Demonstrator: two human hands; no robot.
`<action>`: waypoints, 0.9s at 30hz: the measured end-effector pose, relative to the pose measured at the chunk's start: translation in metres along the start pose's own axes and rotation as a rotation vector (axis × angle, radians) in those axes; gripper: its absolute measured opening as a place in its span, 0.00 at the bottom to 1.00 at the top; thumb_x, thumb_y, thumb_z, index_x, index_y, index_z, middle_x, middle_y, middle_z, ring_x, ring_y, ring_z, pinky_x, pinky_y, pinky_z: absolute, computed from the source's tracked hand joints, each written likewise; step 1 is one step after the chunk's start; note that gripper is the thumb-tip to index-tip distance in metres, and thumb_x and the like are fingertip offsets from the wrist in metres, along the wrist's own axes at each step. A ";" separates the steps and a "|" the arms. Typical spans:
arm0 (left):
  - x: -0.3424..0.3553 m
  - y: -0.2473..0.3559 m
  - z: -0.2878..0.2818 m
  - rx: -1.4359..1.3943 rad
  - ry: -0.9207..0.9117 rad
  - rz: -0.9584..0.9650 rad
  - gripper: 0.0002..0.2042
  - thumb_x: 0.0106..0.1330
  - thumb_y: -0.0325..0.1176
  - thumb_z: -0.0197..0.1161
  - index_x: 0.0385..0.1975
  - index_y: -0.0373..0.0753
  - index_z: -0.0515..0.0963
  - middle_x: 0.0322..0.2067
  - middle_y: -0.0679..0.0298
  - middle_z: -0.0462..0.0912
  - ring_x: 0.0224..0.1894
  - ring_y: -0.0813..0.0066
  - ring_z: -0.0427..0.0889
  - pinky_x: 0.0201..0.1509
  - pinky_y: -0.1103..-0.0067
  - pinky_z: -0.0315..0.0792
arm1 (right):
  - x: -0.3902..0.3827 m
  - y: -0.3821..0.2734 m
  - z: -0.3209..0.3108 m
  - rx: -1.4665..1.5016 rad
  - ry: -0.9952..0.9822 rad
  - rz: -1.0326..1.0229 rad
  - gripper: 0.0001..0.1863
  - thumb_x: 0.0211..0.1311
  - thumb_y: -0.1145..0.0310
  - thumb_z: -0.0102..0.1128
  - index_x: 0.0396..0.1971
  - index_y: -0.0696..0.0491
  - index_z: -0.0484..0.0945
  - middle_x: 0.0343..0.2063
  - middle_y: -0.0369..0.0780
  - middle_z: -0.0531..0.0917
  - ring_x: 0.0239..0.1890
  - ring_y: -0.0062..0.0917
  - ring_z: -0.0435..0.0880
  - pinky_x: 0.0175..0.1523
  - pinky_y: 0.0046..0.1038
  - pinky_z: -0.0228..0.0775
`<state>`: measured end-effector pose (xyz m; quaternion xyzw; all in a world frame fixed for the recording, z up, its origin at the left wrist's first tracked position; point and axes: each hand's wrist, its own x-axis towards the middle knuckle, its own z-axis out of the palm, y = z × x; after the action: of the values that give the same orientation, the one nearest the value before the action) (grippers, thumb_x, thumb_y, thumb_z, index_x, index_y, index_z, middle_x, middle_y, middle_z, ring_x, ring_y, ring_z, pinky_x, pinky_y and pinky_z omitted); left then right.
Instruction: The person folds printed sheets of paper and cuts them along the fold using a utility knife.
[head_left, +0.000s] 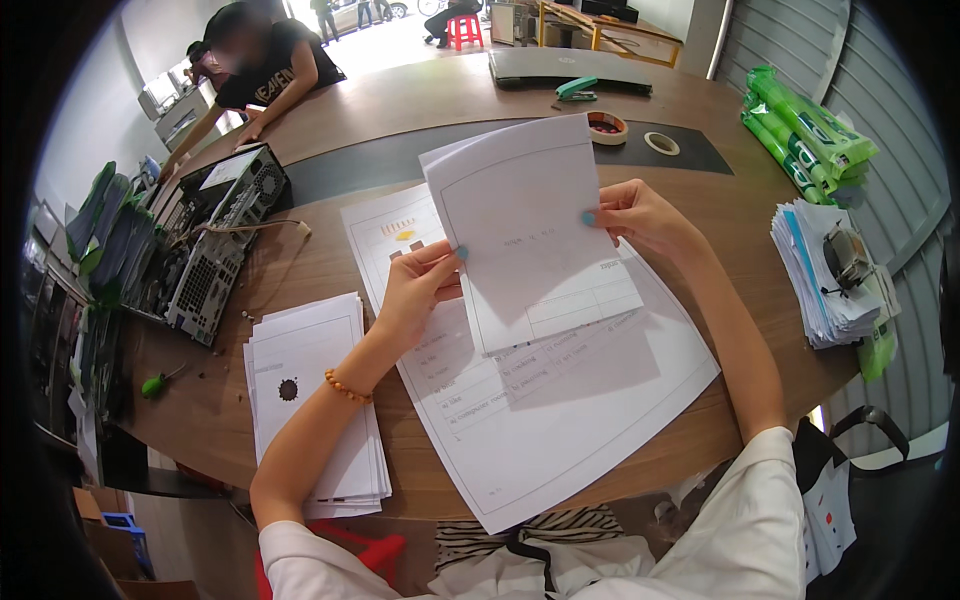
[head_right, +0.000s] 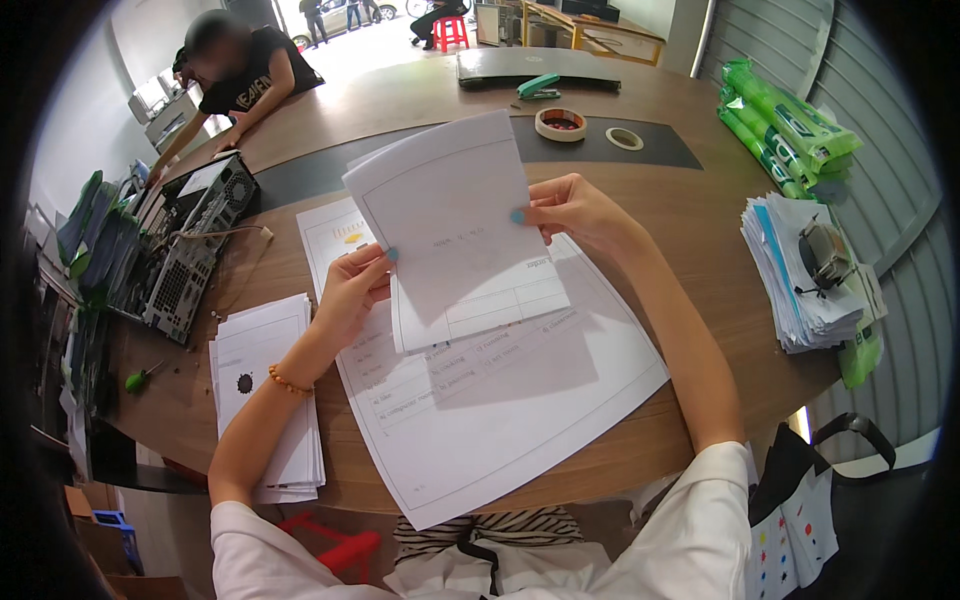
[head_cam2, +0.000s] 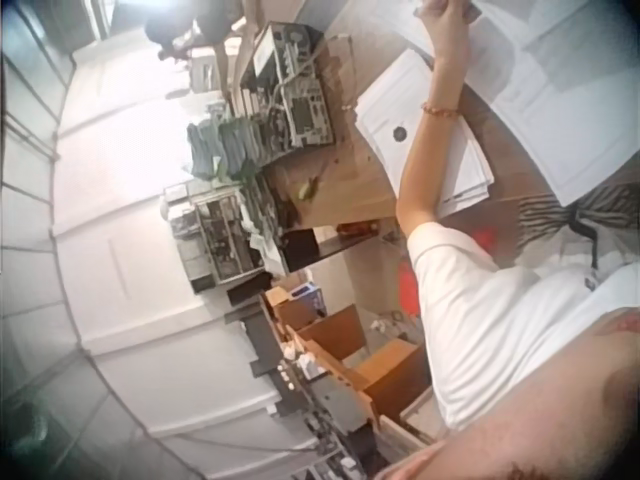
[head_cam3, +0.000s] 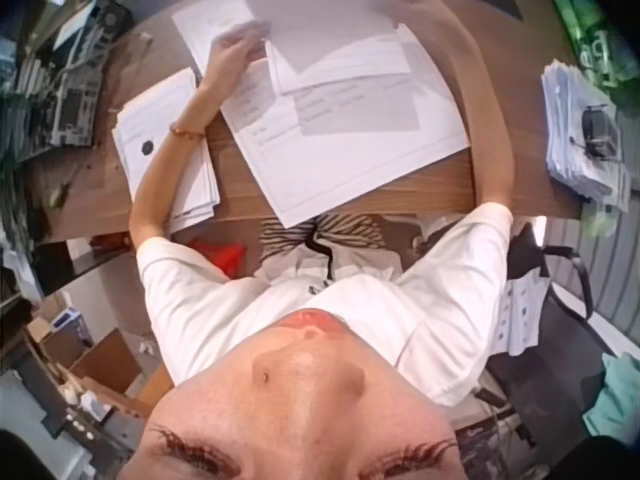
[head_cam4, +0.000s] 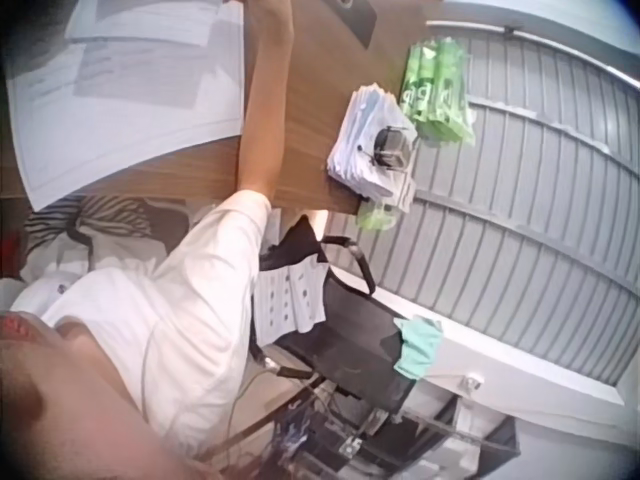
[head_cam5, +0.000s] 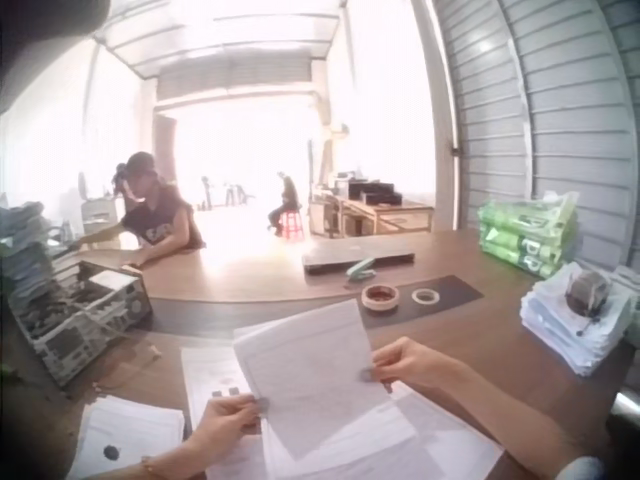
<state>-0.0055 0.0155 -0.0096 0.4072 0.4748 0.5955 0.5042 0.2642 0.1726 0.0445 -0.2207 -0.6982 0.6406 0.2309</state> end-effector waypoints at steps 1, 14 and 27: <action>0.001 -0.001 -0.001 -0.015 -0.007 -0.003 0.11 0.64 0.28 0.55 0.44 0.33 0.76 0.36 0.64 0.81 0.36 0.78 0.81 0.41 0.81 0.77 | -0.001 0.000 0.000 0.011 -0.001 -0.016 0.11 0.52 0.72 0.64 0.36 0.60 0.81 0.19 0.35 0.79 0.18 0.14 0.73 0.23 0.17 0.66; -0.003 0.003 -0.002 -0.061 0.010 -0.024 0.12 0.65 0.30 0.55 0.45 0.31 0.74 0.37 0.61 0.81 0.36 0.78 0.81 0.40 0.82 0.77 | 0.004 0.004 0.004 0.050 0.005 0.000 0.13 0.51 0.72 0.65 0.37 0.58 0.80 0.22 0.36 0.81 0.22 0.16 0.76 0.23 0.17 0.68; -0.003 0.003 -0.003 -0.072 0.064 -0.012 0.11 0.65 0.30 0.55 0.43 0.31 0.74 0.34 0.65 0.80 0.33 0.84 0.79 0.37 0.86 0.75 | 0.005 0.006 0.005 0.058 0.038 0.003 0.12 0.54 0.67 0.63 0.36 0.58 0.80 0.27 0.36 0.82 0.26 0.17 0.79 0.28 0.18 0.72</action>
<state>-0.0086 0.0124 -0.0074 0.3668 0.4713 0.6218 0.5066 0.2573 0.1723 0.0386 -0.2273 -0.6744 0.6568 0.2495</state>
